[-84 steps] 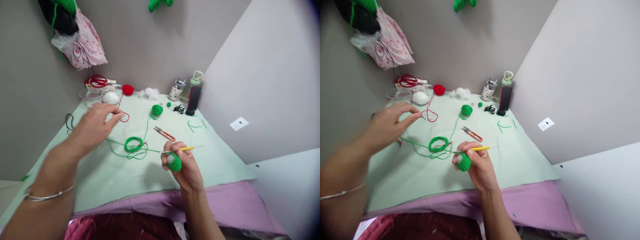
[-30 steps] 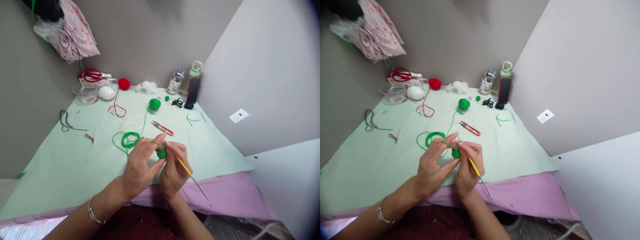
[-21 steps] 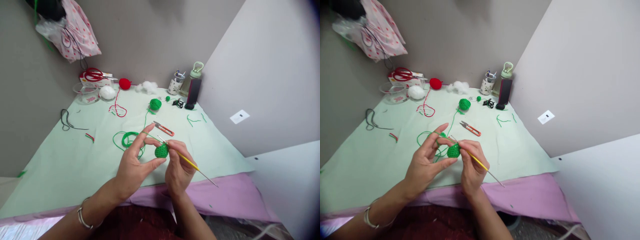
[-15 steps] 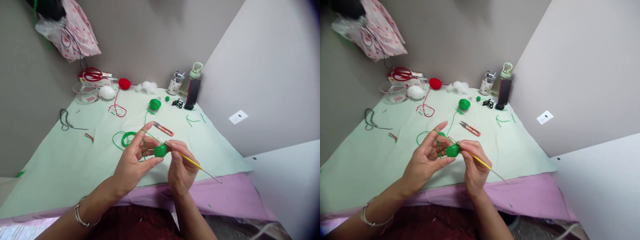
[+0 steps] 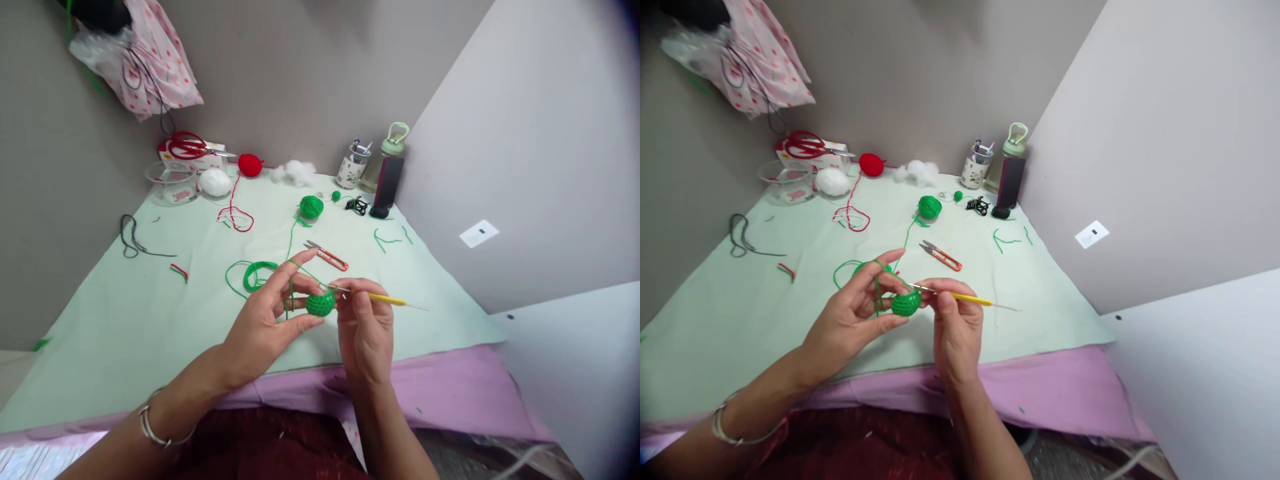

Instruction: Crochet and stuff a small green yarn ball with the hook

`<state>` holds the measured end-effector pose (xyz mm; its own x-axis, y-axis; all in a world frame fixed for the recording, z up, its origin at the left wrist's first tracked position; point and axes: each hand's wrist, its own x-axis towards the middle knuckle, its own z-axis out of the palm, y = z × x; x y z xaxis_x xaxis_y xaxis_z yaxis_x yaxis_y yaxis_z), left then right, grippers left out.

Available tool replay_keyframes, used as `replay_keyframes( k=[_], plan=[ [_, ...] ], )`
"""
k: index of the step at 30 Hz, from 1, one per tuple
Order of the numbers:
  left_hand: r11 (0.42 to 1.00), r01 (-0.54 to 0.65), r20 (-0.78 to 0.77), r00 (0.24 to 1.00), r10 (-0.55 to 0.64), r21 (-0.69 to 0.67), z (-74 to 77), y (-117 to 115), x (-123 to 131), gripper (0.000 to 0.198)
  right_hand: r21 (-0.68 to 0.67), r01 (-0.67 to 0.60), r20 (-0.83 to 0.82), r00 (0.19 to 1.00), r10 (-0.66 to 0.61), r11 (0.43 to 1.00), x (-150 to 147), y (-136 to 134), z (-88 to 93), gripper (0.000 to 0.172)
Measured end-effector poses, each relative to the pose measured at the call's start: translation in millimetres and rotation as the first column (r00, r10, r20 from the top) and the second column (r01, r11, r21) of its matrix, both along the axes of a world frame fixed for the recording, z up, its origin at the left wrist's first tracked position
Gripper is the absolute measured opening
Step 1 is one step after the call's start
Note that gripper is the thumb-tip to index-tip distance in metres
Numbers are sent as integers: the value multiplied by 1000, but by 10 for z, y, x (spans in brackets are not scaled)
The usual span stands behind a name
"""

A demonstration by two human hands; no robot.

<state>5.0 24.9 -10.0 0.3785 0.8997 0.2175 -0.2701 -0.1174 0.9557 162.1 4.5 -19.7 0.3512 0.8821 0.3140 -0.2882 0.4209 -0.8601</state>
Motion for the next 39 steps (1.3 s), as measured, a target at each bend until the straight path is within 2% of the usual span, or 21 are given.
replay_keyframes(
  k=[4,6,7,9,12,16,22,27,33,39],
  plan=[
    [997,-26,73,997,31,-78,4,-45,56,70,155,168,222,954,-200,974,-54,-93,-4,17],
    [991,-26,111,993,41,-131,22,-67,81,71,236,231,272,917,-292,944,-69,-120,-20,23],
    [988,-16,127,991,36,-155,34,-74,87,71,246,230,266,918,-294,942,-66,-122,-25,24],
    [983,12,143,990,15,-186,59,-79,81,70,219,162,211,955,-209,962,-33,-100,-17,19],
    [985,41,126,992,-19,-170,87,-76,40,67,130,-15,110,994,0,991,61,-40,36,10],
    [990,79,79,994,-71,-112,93,-68,-20,63,86,-167,83,984,160,982,198,13,110,15],
    [993,110,-65,991,-113,-45,115,-51,-80,59,99,-286,221,940,259,953,390,69,119,17],
    [988,98,-170,982,-77,122,167,-25,-110,54,92,-372,260,904,338,924,489,99,128,18],
    [960,105,-293,956,-26,259,233,0,-141,25,79,-397,291,887,360,914,528,71,133,17],
    [916,121,-371,928,33,384,273,10,-173,27,85,-417,308,875,374,905,532,71,162,17]
  ],
)
